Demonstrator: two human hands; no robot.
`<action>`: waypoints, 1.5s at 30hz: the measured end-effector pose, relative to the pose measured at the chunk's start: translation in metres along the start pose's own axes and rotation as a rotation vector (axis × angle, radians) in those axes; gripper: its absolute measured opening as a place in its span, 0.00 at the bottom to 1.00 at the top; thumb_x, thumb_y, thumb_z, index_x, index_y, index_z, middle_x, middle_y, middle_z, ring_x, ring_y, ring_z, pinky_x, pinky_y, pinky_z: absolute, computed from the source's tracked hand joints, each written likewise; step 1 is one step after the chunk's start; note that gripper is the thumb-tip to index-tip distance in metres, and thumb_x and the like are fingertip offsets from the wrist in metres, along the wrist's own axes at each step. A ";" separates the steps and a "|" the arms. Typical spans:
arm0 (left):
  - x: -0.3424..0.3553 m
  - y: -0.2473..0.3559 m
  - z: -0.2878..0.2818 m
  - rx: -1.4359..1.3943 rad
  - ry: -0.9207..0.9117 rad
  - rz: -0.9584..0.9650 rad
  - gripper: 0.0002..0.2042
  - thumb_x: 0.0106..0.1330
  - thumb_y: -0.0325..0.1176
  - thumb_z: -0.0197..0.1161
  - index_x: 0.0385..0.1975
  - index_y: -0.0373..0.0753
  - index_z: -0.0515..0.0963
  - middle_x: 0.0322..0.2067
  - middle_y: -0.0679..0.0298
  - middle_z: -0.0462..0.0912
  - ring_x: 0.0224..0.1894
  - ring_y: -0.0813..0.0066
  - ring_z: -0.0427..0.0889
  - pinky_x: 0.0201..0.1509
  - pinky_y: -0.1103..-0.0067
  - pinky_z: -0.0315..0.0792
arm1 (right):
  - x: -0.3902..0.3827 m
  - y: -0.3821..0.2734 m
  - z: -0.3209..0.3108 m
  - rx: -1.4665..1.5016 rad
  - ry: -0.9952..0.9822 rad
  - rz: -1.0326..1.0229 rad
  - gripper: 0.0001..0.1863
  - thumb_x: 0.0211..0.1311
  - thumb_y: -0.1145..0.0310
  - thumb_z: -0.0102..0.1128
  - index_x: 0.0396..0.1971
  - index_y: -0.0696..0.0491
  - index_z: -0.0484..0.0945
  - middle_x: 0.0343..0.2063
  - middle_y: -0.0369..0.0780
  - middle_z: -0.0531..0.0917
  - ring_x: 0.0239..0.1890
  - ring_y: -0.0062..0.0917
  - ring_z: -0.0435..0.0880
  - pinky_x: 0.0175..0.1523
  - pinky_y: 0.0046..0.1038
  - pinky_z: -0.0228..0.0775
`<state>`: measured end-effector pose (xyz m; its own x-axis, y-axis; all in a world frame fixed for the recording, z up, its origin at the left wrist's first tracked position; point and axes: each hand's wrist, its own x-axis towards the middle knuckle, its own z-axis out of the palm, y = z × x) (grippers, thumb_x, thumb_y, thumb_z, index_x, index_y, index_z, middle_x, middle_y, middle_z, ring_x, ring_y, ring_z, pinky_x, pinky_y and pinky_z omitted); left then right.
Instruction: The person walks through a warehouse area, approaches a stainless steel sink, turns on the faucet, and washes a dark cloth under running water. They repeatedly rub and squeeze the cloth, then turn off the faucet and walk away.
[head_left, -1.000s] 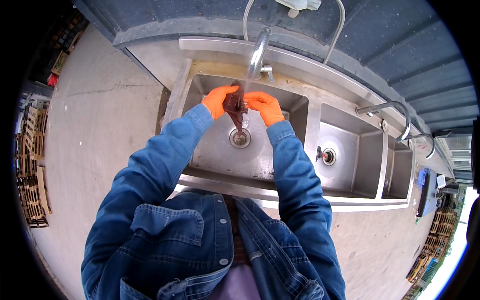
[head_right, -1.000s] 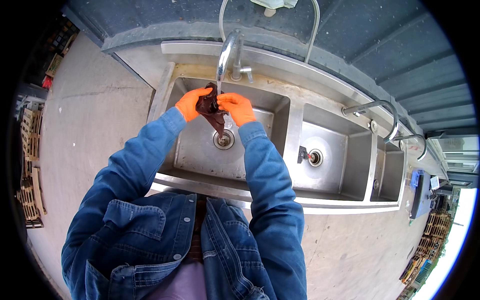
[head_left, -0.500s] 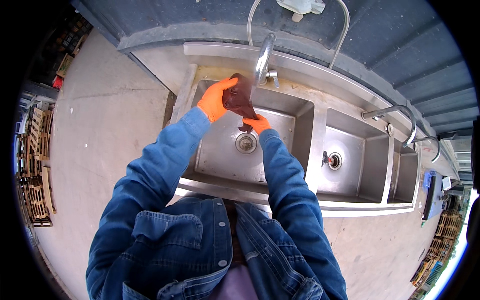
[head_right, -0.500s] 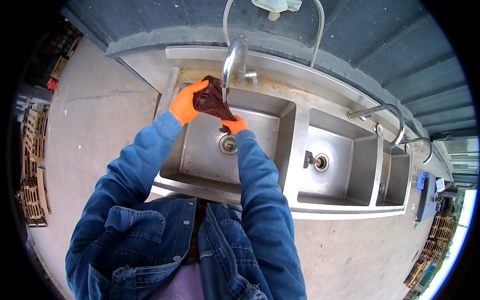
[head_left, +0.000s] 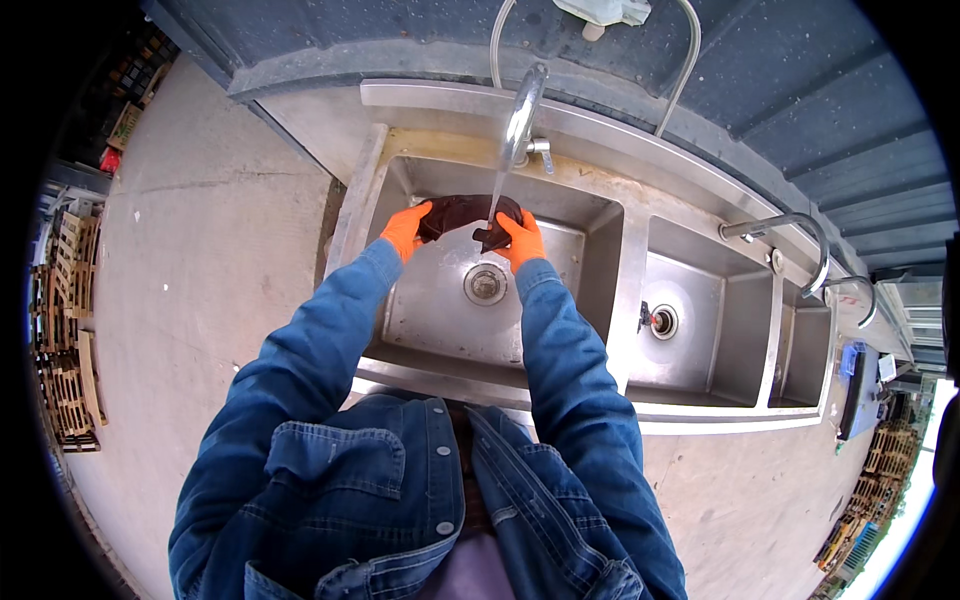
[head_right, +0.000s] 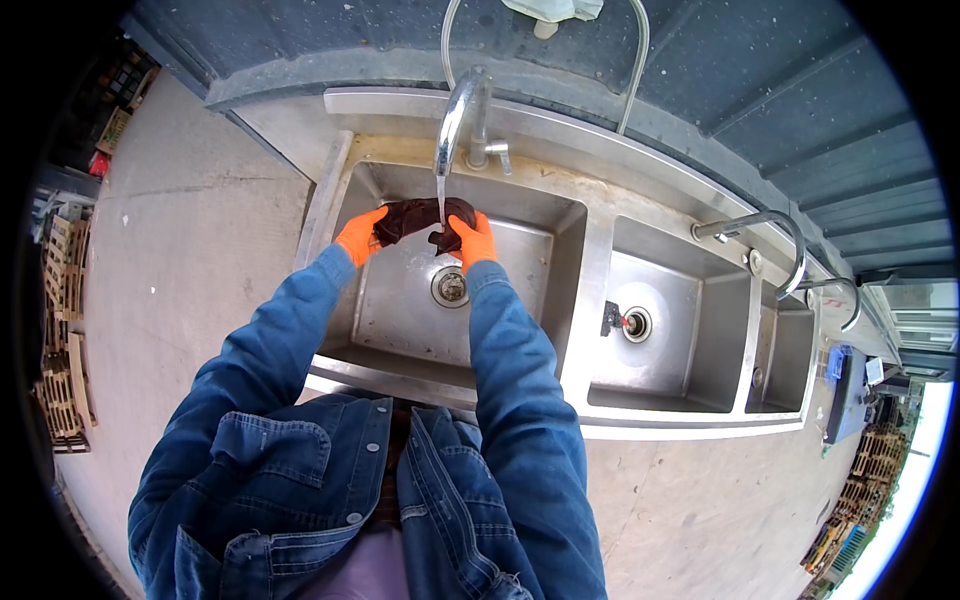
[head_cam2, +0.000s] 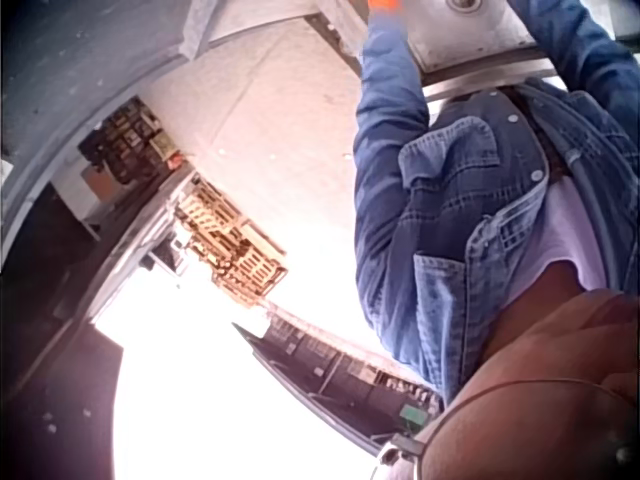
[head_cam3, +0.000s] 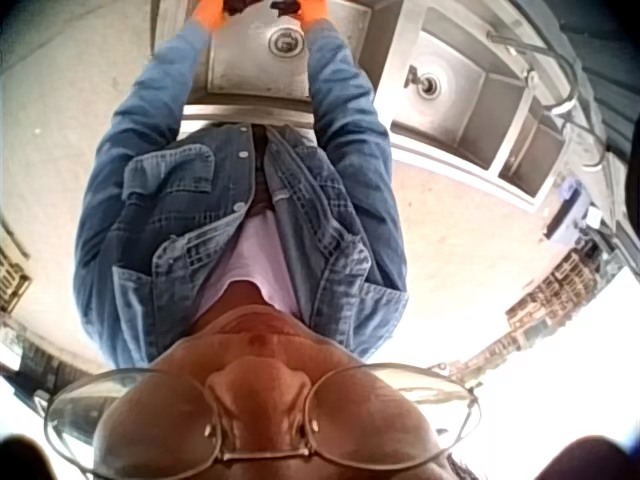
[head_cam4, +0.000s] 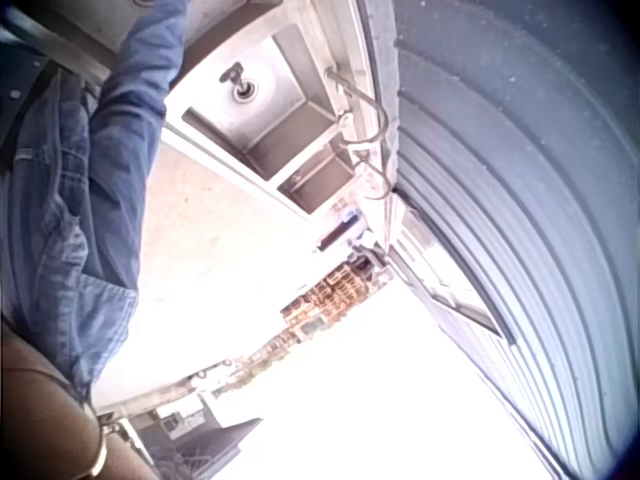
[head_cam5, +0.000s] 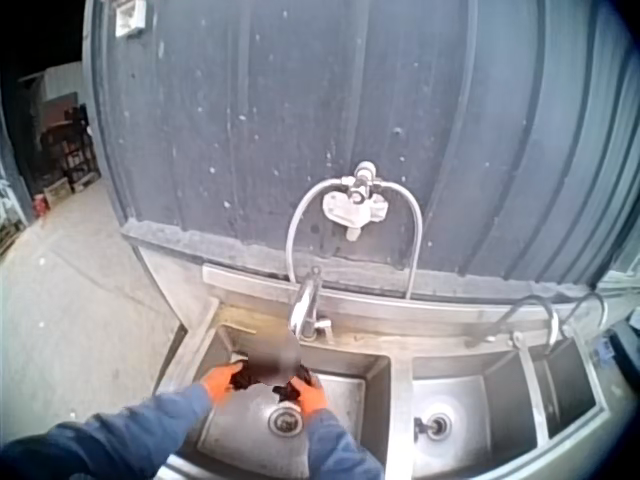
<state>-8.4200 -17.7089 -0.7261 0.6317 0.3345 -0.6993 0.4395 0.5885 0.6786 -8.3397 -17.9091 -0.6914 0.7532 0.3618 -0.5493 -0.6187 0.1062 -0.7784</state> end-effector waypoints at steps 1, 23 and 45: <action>-0.005 -0.005 0.010 0.179 -0.025 -0.102 0.27 0.56 0.50 0.59 0.48 0.36 0.67 0.45 0.58 0.72 0.42 0.60 0.74 0.47 0.65 0.69 | 0.003 0.002 0.010 -0.097 -0.012 -0.042 0.17 0.51 0.70 0.59 0.42 0.52 0.69 0.36 0.39 0.77 0.37 0.27 0.78 0.40 0.33 0.72; -0.041 0.024 0.098 -0.476 -0.285 -0.125 0.11 0.67 0.36 0.42 0.36 0.37 0.70 0.32 0.61 0.76 0.32 0.66 0.76 0.37 0.71 0.72 | -0.009 -0.030 0.025 -1.356 0.339 -0.629 0.16 0.58 0.53 0.46 0.26 0.49 0.76 0.23 0.46 0.78 0.28 0.44 0.76 0.31 0.39 0.67; -0.021 0.037 0.064 -0.607 -0.376 -0.093 0.11 0.62 0.36 0.52 0.38 0.36 0.71 0.35 0.59 0.76 0.40 0.65 0.75 0.44 0.69 0.72 | -0.004 -0.032 -0.004 -0.264 -0.195 0.221 0.23 0.49 0.53 0.63 0.45 0.42 0.69 0.33 0.32 0.78 0.22 0.19 0.78 0.25 0.17 0.65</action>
<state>-8.3769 -17.7414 -0.6720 0.8341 0.0515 -0.5492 0.1384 0.9443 0.2987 -8.3219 -17.9175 -0.6659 0.5362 0.5213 -0.6639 -0.6631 -0.2266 -0.7134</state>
